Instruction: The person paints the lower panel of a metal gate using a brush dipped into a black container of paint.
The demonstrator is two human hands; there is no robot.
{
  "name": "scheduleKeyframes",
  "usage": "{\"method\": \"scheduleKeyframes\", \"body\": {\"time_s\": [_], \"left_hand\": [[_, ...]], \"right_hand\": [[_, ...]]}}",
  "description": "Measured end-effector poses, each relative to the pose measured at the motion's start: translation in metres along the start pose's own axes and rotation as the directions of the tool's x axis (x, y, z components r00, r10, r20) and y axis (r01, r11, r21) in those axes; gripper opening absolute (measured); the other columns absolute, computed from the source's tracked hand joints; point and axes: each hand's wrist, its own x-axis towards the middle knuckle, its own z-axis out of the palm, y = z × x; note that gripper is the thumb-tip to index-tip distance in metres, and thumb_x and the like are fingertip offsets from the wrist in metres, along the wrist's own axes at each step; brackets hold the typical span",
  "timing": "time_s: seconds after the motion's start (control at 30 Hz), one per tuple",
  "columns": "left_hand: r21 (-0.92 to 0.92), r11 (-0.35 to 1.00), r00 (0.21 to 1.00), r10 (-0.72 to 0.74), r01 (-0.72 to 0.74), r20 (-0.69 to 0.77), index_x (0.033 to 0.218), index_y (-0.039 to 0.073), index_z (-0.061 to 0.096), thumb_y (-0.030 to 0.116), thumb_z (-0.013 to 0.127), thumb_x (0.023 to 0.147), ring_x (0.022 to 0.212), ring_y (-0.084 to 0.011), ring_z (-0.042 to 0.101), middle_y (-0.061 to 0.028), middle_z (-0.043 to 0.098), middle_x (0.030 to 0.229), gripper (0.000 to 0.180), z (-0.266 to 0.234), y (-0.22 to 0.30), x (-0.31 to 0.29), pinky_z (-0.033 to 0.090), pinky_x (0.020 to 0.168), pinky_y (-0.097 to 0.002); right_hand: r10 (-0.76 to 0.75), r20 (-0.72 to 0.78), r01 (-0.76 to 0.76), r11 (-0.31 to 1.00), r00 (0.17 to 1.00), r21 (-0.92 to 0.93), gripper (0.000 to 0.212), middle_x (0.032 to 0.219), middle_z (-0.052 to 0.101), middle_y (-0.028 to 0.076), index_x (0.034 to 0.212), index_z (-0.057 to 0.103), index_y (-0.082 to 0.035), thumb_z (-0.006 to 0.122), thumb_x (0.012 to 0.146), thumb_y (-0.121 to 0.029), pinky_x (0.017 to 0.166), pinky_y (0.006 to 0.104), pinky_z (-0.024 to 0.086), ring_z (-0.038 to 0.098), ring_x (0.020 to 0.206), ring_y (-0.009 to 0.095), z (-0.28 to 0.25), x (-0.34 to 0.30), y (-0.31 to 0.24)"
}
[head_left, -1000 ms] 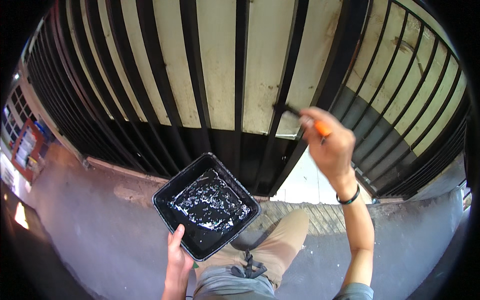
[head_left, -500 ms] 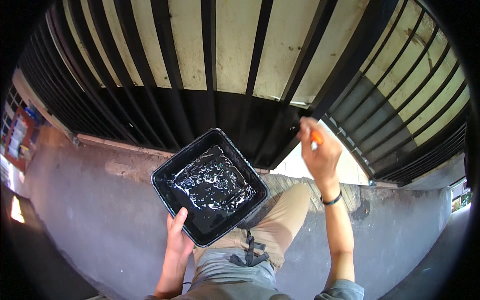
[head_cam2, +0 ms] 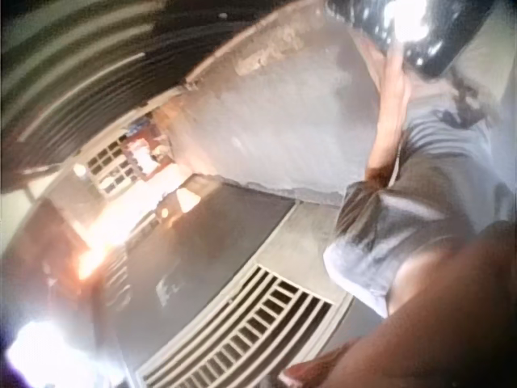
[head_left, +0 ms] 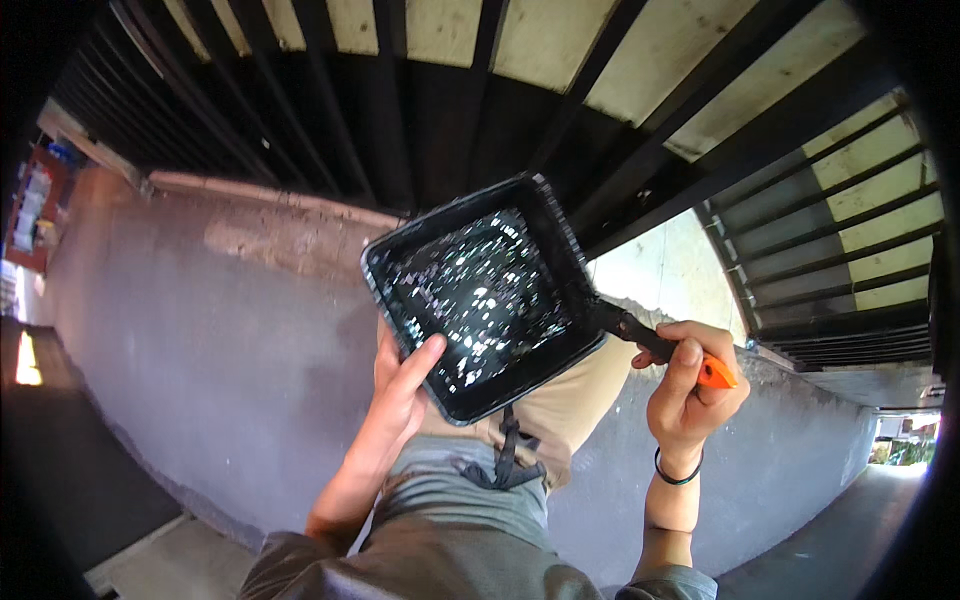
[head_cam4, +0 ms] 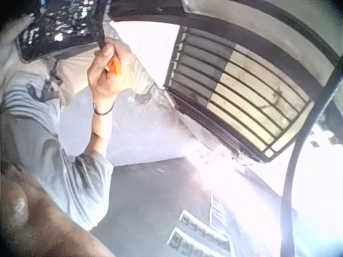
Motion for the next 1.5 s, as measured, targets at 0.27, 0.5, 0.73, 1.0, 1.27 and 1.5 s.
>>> {"method": "scheduleKeyframes", "body": {"time_s": [0.27,0.5,0.73,1.0,1.27,1.5], "left_hand": [[-0.020,0.999,0.990,-0.030,0.033,0.138,0.143,0.001,0.050,0.012,0.073,0.097,0.115,-0.0158,0.067,-0.0091,0.067,0.128,0.052,-0.004,-0.011,0.006,0.058,0.095,-0.0333],[-0.014,1.000,0.991,-0.013,0.015,0.135,0.144,0.001,0.048,0.009,0.071,0.098,0.115,-0.0175,0.068,-0.0104,0.066,0.131,0.052,-0.002,-0.009,0.002,0.057,0.100,-0.0358],[0.003,1.000,0.991,-0.020,0.019,0.136,0.144,0.001,0.049,0.010,0.072,0.098,0.115,-0.0160,0.068,-0.0099,0.067,0.130,0.052,-0.002,-0.006,0.003,0.056,0.100,-0.0347],[-0.022,1.000,0.993,-0.009,0.012,0.122,0.144,0.000,0.049,0.012,0.071,0.099,0.118,-0.0166,0.067,-0.0096,0.066,0.132,0.052,0.000,-0.003,0.006,0.055,0.102,-0.0355],[-0.050,0.999,1.000,0.007,-0.008,-0.004,0.146,0.001,0.049,0.014,0.073,0.098,0.122,-0.0194,0.065,-0.0100,0.066,0.134,0.055,-0.022,-0.017,0.013,0.051,0.108,-0.0384],[-0.016,0.999,0.998,0.044,-0.044,-0.047,0.140,0.000,0.055,0.016,0.072,0.099,0.119,-0.0200,0.067,-0.0110,0.068,0.132,0.048,-0.040,-0.016,0.011,0.054,0.104,-0.0375]], "right_hand": [[0.016,0.128,0.005,0.988,0.992,-0.157,0.006,0.076,0.072,0.007,0.094,0.069,-0.002,0.068,0.098,-0.005,0.056,0.0275,0.050,0.066,0.056,0.017,0.032,-0.009,0.005],[0.012,0.177,0.030,0.973,0.984,-0.230,0.002,0.076,0.071,0.008,0.094,0.069,-0.004,0.070,0.096,-0.004,0.055,0.0286,0.048,0.065,0.056,0.020,0.034,-0.010,0.011],[0.060,0.177,-0.032,0.987,0.982,-0.158,0.001,0.079,0.073,0.008,0.093,0.071,-0.003,0.071,0.093,-0.003,0.056,0.0291,0.051,0.067,0.057,0.021,0.032,-0.021,0.000],[0.124,0.024,-0.126,0.991,0.992,0.054,0.011,0.077,0.073,0.009,0.095,0.069,0.000,0.064,0.101,-0.007,0.059,0.0266,0.055,0.073,0.062,0.018,0.027,-0.024,0.005],[0.112,0.019,-0.113,0.991,0.994,0.073,0.011,0.080,0.074,0.013,0.103,0.070,0.003,0.063,0.101,-0.005,0.059,0.0270,0.056,0.075,0.065,0.020,0.042,-0.063,0.026],[0.083,-0.017,-0.078,0.977,0.996,0.200,0.031,0.086,0.070,0.018,0.109,0.066,0.009,0.055,0.111,-0.020,0.057,0.0295,0.057,0.074,0.064,0.024,0.057,-0.090,0.024]]}}
